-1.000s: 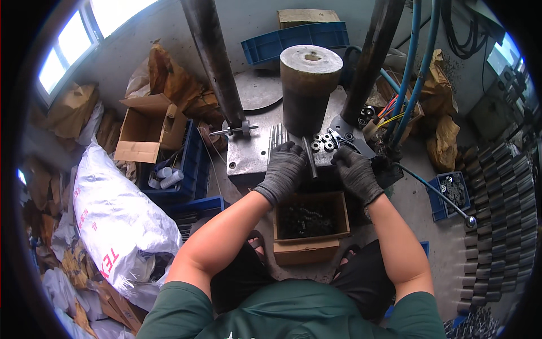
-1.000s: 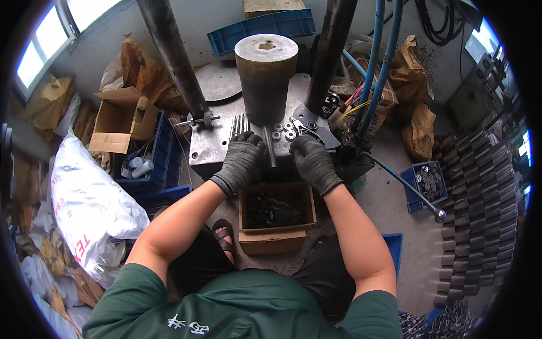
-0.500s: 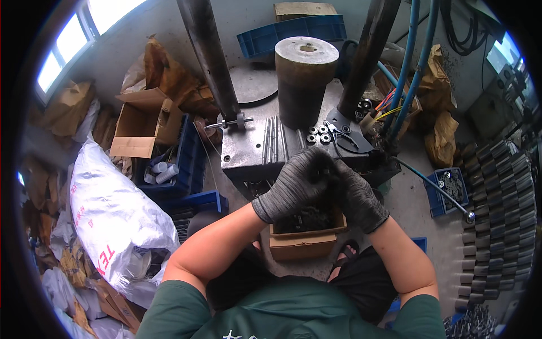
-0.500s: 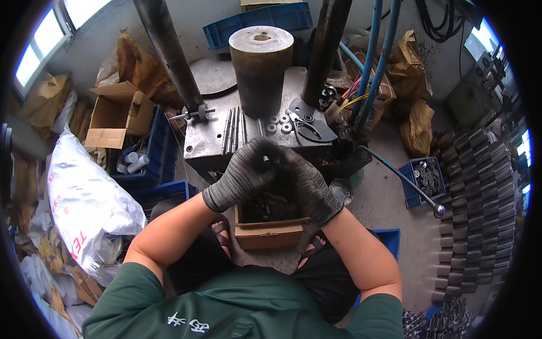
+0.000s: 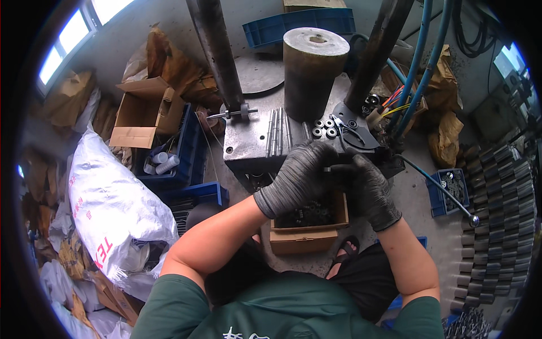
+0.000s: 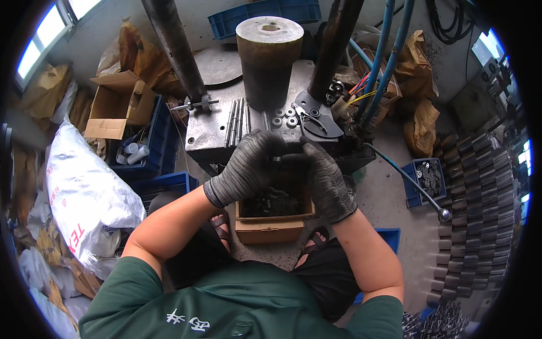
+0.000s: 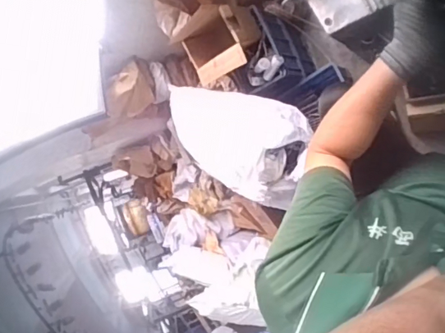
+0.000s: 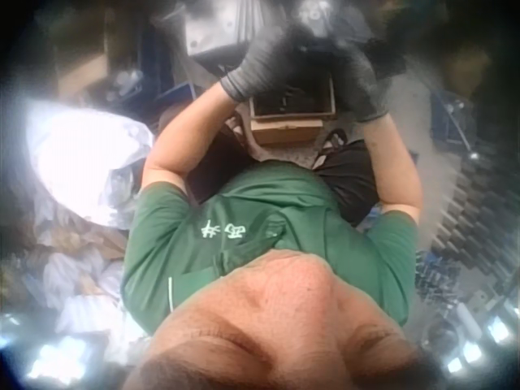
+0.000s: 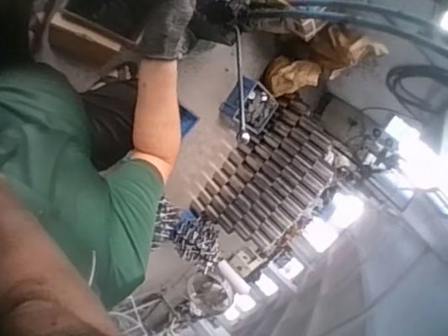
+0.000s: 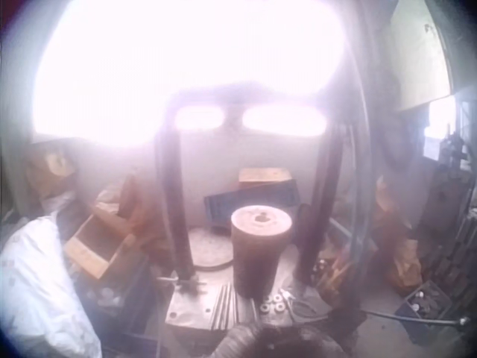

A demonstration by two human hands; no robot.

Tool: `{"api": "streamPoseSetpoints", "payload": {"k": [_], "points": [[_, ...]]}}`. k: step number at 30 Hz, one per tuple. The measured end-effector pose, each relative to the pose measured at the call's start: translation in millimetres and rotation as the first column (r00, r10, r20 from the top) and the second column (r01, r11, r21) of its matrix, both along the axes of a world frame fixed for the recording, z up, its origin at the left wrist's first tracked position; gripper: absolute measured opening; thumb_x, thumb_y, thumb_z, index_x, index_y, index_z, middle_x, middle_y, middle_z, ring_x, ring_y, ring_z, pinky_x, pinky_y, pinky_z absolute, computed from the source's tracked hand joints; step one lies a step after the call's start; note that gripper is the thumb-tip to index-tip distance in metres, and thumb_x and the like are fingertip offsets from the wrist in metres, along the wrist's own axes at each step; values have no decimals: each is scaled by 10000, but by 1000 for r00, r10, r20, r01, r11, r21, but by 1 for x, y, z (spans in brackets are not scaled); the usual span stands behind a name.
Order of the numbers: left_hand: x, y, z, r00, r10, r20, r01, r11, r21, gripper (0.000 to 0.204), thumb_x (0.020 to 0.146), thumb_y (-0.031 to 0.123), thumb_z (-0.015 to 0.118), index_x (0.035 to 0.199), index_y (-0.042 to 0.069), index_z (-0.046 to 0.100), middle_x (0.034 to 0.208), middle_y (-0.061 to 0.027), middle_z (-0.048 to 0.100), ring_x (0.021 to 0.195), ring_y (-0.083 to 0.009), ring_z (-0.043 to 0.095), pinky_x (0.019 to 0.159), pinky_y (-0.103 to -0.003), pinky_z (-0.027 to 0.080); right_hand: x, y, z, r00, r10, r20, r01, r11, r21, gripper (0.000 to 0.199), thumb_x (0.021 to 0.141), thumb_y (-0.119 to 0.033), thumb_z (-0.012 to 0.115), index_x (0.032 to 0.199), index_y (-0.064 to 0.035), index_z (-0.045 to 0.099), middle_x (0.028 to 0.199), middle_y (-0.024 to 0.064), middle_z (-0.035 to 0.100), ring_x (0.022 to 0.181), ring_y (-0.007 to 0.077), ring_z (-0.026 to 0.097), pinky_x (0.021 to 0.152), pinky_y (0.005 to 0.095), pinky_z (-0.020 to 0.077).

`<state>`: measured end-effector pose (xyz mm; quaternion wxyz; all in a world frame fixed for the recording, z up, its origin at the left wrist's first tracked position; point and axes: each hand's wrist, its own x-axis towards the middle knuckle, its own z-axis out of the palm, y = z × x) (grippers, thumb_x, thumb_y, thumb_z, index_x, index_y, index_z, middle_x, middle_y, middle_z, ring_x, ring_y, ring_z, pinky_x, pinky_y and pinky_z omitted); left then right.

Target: The person assembles mechanical components by fitting bearings and discs onto metal shafts, pressing them into place using a hydraulic press machine, and placing the finished assemblies into crates.

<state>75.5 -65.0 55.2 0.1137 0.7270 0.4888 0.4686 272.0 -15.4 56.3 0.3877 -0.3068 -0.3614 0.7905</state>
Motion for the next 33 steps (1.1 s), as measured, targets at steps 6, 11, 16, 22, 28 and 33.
{"api": "streamPoseSetpoints", "payload": {"k": [6,11,16,22,28,33], "points": [[-2,-1,4,994,-87,59,82,993,82,411,748,22,829,1106,40,628,988,-156,662,915,-327,688,795,-422,573,6,-1,-4,994,82,74,-87,994,65,409,1053,-243,610,1388,-10,584,1115,131,713,1025,206,683,999,345,528],[-10,-1,-2,1000,-27,-2,27,999,37,450,732,34,831,1124,63,611,986,-142,646,933,-365,659,771,-455,559,12,-3,3,991,-97,95,46,897,439,431,1009,-111,676,1414,-7,573,1140,88,694,1074,167,658,1008,310,518],[-7,-6,1,988,-106,-115,126,975,185,482,751,36,820,1174,79,590,1027,-137,642,998,-332,648,863,-428,553,-6,-14,11,960,75,269,-173,916,361,461,972,-48,713,1411,-16,575,1176,75,692,1106,143,653,1026,317,521],[5,-17,-7,744,-138,653,296,945,-137,383,894,115,774,1220,67,577,1169,-89,624,1132,-191,627,1024,-372,515,0,-17,6,952,-179,249,-77,648,758,502,881,-10,795,1349,-31,614,1166,86,699,1108,185,671,973,338,558],[14,-21,-2,405,20,914,564,782,-267,374,935,140,745,1249,14,583,1163,-89,644,1103,-176,632,981,-345,532,-4,-9,17,831,-511,219,-282,-47,958,611,721,7,834,1295,-46,634,1096,110,697,986,319,680,872,408,560],[16,-22,-9,465,140,874,455,809,-372,354,914,143,764,1203,4,615,1107,-86,664,1051,-171,643,941,-329,543,-4,-6,17,827,-532,181,-321,-182,930,659,668,-9,825,1297,-46,634,1074,83,682,952,319,656,856,441,542]]}}
